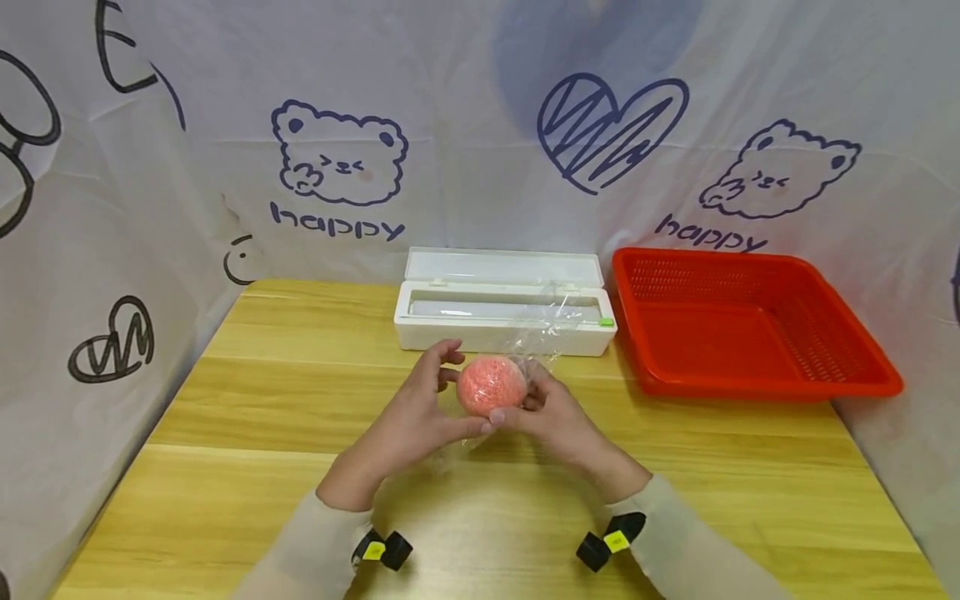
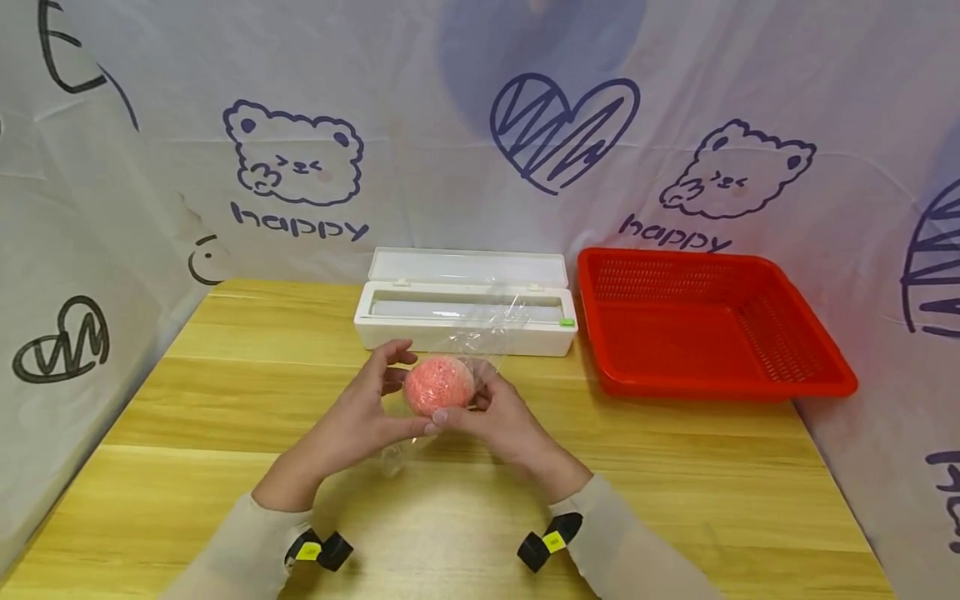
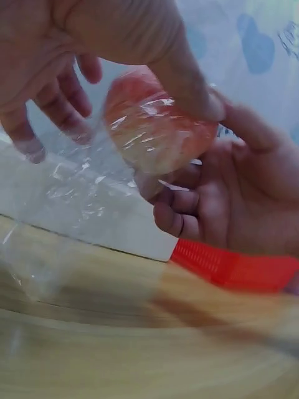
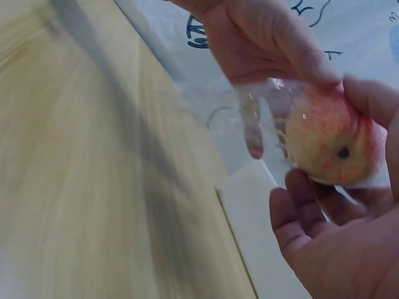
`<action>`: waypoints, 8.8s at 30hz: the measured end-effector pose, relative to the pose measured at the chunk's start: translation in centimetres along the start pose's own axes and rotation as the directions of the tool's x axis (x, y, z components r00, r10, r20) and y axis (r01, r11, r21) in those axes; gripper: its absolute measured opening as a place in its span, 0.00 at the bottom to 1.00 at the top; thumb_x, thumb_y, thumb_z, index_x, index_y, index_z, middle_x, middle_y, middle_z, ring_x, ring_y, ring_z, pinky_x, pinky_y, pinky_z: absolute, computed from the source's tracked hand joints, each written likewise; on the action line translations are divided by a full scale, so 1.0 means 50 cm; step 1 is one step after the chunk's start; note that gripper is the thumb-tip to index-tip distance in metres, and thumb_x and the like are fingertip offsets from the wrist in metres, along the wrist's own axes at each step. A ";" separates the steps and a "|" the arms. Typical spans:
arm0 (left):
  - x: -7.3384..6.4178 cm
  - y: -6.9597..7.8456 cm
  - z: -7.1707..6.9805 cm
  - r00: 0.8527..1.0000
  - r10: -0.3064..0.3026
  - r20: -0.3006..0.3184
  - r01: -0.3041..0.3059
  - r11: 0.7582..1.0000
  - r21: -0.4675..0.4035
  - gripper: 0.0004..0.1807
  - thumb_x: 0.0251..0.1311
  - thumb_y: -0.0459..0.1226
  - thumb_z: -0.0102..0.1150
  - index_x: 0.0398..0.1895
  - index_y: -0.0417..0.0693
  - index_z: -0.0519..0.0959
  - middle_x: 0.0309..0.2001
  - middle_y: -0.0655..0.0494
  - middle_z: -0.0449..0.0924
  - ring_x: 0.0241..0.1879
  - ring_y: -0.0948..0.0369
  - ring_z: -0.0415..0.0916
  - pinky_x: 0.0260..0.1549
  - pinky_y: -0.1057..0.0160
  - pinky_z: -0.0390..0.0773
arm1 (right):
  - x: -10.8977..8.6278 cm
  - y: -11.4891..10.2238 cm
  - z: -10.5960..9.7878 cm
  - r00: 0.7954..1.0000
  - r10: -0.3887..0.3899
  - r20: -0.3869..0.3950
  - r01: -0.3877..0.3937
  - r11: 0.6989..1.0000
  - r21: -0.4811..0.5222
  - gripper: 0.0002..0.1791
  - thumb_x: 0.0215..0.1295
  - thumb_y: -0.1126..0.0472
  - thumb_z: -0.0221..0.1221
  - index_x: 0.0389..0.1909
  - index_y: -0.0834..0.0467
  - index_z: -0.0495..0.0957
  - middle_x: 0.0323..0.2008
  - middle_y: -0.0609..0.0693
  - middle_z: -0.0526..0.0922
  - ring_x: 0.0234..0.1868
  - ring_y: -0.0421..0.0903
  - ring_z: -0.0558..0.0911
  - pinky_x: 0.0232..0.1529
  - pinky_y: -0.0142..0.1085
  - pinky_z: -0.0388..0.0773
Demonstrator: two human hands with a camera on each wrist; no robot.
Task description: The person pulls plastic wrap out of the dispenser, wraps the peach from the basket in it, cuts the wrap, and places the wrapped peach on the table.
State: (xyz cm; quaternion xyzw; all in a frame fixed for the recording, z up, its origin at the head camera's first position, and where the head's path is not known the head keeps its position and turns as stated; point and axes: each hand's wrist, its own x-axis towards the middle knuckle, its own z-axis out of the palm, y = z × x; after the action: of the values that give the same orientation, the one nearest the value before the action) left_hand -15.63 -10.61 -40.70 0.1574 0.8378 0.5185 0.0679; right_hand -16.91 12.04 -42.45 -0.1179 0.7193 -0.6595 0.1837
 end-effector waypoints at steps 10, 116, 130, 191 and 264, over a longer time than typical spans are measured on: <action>0.008 -0.008 -0.005 0.973 0.025 0.231 0.024 0.978 -0.205 0.46 0.57 0.41 0.80 0.77 0.44 0.67 0.68 0.48 0.78 0.64 0.52 0.79 0.65 0.51 0.79 | -0.018 -0.010 -0.014 0.994 -0.084 0.067 0.088 0.994 -0.066 0.44 0.63 0.49 0.75 0.75 0.60 0.67 0.68 0.61 0.76 0.62 0.51 0.79 0.62 0.36 0.78; 0.005 0.027 0.084 0.993 0.084 -0.078 -0.101 0.963 -0.250 0.62 0.53 0.32 0.81 0.85 0.65 0.49 0.69 0.47 0.73 0.62 0.52 0.80 0.60 0.58 0.82 | 0.011 -0.083 0.061 0.917 0.183 -0.355 0.089 0.772 0.630 0.21 0.81 0.55 0.51 0.59 0.67 0.81 0.54 0.54 0.86 0.57 0.49 0.83 0.58 0.40 0.84; 0.013 0.025 0.089 0.986 0.143 -0.082 -0.160 0.949 -0.271 0.50 0.54 0.32 0.80 0.79 0.66 0.65 0.73 0.52 0.73 0.59 0.55 0.81 0.58 0.63 0.82 | 0.019 -0.088 0.056 0.868 0.254 -0.428 0.083 0.774 0.628 0.17 0.79 0.55 0.54 0.55 0.65 0.79 0.52 0.50 0.80 0.54 0.45 0.79 0.55 0.36 0.82; 0.039 0.047 0.039 1.000 0.017 -0.011 -0.019 0.967 -0.253 0.39 0.63 0.38 0.75 0.77 0.52 0.71 0.68 0.47 0.78 0.58 0.53 0.84 0.53 0.60 0.86 | 0.048 -0.061 0.019 0.937 0.197 -0.288 -0.008 0.836 0.548 0.21 0.84 0.49 0.48 0.60 0.63 0.74 0.54 0.48 0.77 0.55 0.42 0.77 0.55 0.31 0.82; -0.011 0.008 -0.031 0.978 -0.202 0.054 0.194 0.783 -0.591 0.21 0.79 0.39 0.54 0.65 0.37 0.63 0.50 0.54 0.77 0.42 0.64 0.78 0.41 0.69 0.79 | -0.053 -0.046 -0.061 0.754 -0.484 -0.444 0.264 0.843 -0.470 0.04 0.66 0.66 0.71 0.36 0.61 0.85 0.35 0.51 0.81 0.36 0.40 0.76 0.39 0.26 0.73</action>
State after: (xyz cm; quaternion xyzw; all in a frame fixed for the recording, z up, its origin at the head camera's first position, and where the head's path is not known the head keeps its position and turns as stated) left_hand -15.45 -11.96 -39.65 0.0365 0.6461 0.7448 0.1626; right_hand -15.99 15.66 -39.70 -0.1020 0.8147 -0.5368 -0.1940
